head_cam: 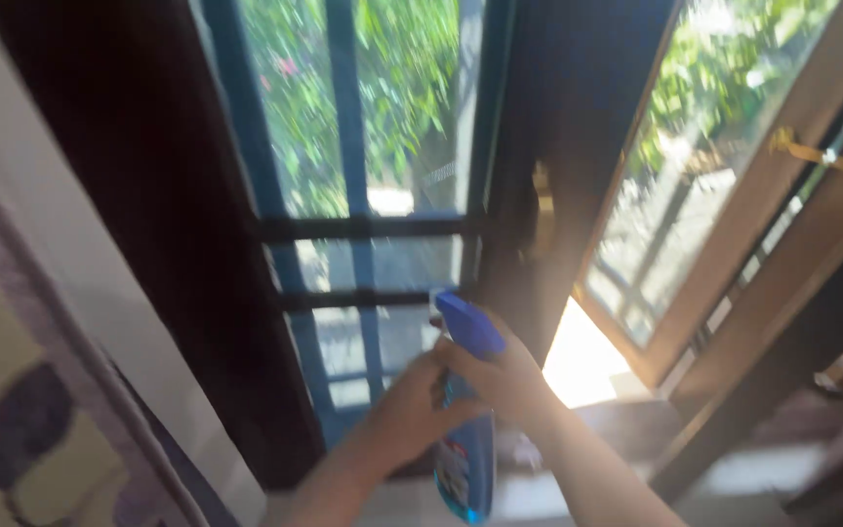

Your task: The recorder sprays glass cleaner on a window pane and wipes it clean with a cloth.

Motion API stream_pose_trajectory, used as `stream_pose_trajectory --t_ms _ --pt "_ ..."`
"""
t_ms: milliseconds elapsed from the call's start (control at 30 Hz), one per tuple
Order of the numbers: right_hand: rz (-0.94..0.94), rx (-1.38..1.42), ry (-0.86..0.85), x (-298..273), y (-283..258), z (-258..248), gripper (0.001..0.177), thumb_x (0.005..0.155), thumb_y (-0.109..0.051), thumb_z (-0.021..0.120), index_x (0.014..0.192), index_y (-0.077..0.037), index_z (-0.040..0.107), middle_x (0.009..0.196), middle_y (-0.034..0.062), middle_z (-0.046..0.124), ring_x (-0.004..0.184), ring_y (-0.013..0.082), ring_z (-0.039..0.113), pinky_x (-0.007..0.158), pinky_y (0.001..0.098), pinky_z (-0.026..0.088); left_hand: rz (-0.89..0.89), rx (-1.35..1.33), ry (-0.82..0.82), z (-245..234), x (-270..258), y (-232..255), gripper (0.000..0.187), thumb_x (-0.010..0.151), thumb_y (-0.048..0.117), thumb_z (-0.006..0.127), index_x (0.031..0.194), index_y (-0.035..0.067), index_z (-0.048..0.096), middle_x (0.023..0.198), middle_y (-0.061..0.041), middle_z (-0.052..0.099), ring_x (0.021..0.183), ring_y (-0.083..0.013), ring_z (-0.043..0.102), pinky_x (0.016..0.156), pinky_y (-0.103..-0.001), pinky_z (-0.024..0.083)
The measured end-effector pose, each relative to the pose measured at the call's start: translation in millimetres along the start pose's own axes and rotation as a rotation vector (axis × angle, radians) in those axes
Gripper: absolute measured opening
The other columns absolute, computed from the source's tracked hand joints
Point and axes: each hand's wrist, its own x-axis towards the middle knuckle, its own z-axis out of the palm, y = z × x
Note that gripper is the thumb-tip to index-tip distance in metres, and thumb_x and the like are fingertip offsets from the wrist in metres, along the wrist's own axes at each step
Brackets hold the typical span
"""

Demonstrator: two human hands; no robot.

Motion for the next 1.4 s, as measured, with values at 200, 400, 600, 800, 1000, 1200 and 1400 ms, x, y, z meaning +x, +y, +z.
stream_pose_trajectory --t_ms 200,400,600,800,1000,1200,1400 --pt "0.288 -0.344 0.145 -25.7 62.8 -9.6 0.044 0.080 -0.030 0.082 0.114 -0.005 0.068 0.103 0.0096 0.073 0.095 0.0171 0.068 0.082 0.0324 0.056 -0.171 0.184 0.002 17.7 -8.0 -32.5 0.053 0.084 0.022 0.076 0.133 0.009 0.059 0.119 -0.009 0.070 0.107 -0.0202 0.069 0.093 -0.034 0.054" --pt "-0.015 -0.596 0.243 -39.7 146.5 -44.3 0.038 0.083 -0.037 0.076 0.110 -0.009 0.075 0.109 0.0092 0.071 0.094 0.0194 0.069 0.080 0.0355 0.054 -0.328 0.369 0.001 35.7 0.0 -114.4 0.035 0.090 0.024 0.072 0.121 0.008 0.069 0.110 -0.015 0.073 0.097 -0.0288 0.070 0.088 -0.037 0.055" --pt "0.413 -0.579 0.522 -51.7 220.2 -74.6 0.039 0.088 -0.044 0.073 0.094 -0.006 0.074 0.076 0.0056 0.072 0.073 0.0195 0.069 0.070 0.0346 0.051 -0.337 0.107 0.084 56.5 -8.3 -196.8 0.035 0.092 0.020 0.068 0.122 0.003 0.067 0.115 -0.012 0.077 0.103 -0.0201 0.076 0.090 -0.031 0.058" --pt "0.454 -0.307 0.652 -47.5 306.8 -101.1 0.038 0.087 -0.040 0.075 0.092 -0.003 0.070 0.073 0.0062 0.065 0.062 0.0158 0.065 0.056 0.0354 0.055 -0.556 -0.190 0.089 69.6 -12.3 -207.2 0.037 0.092 0.016 0.063 0.127 0.003 0.064 0.120 -0.009 0.073 0.102 -0.0190 0.073 0.077 -0.041 0.060" --pt "0.336 -0.467 0.785 -34.3 343.4 -112.2 0.036 0.089 -0.040 0.075 0.097 -0.005 0.074 0.088 0.0083 0.064 0.060 0.0180 0.066 0.060 0.0335 0.053 -0.429 -0.238 0.115 73.4 -21.2 -244.2 0.035 0.095 0.011 0.063 0.128 0.000 0.063 0.121 -0.011 0.074 0.111 -0.0164 0.072 0.097 -0.030 0.057" --pt "0.343 -0.349 0.813 -17.1 358.0 -109.8 0.041 0.086 -0.043 0.073 0.110 -0.009 0.069 0.107 0.0086 0.060 0.075 0.0234 0.069 0.066 0.0367 0.058 -0.487 -0.280 0.147 69.2 -23.7 -243.3 0.035 0.095 0.010 0.062 0.129 0.000 0.062 0.122 -0.011 0.074 0.110 -0.0180 0.072 0.096 -0.031 0.057" --pt "0.395 -0.541 0.705 -17.0 350.1 -100.5 0.043 0.089 -0.045 0.070 0.111 -0.008 0.070 0.107 0.0159 0.063 0.103 0.0332 0.063 0.094 0.0423 0.048 -0.402 -0.260 0.150 74.8 -19.3 -233.6 0.035 0.096 0.009 0.060 0.130 -0.001 0.061 0.122 -0.011 0.073 0.113 -0.0173 0.071 0.099 -0.030 0.056"
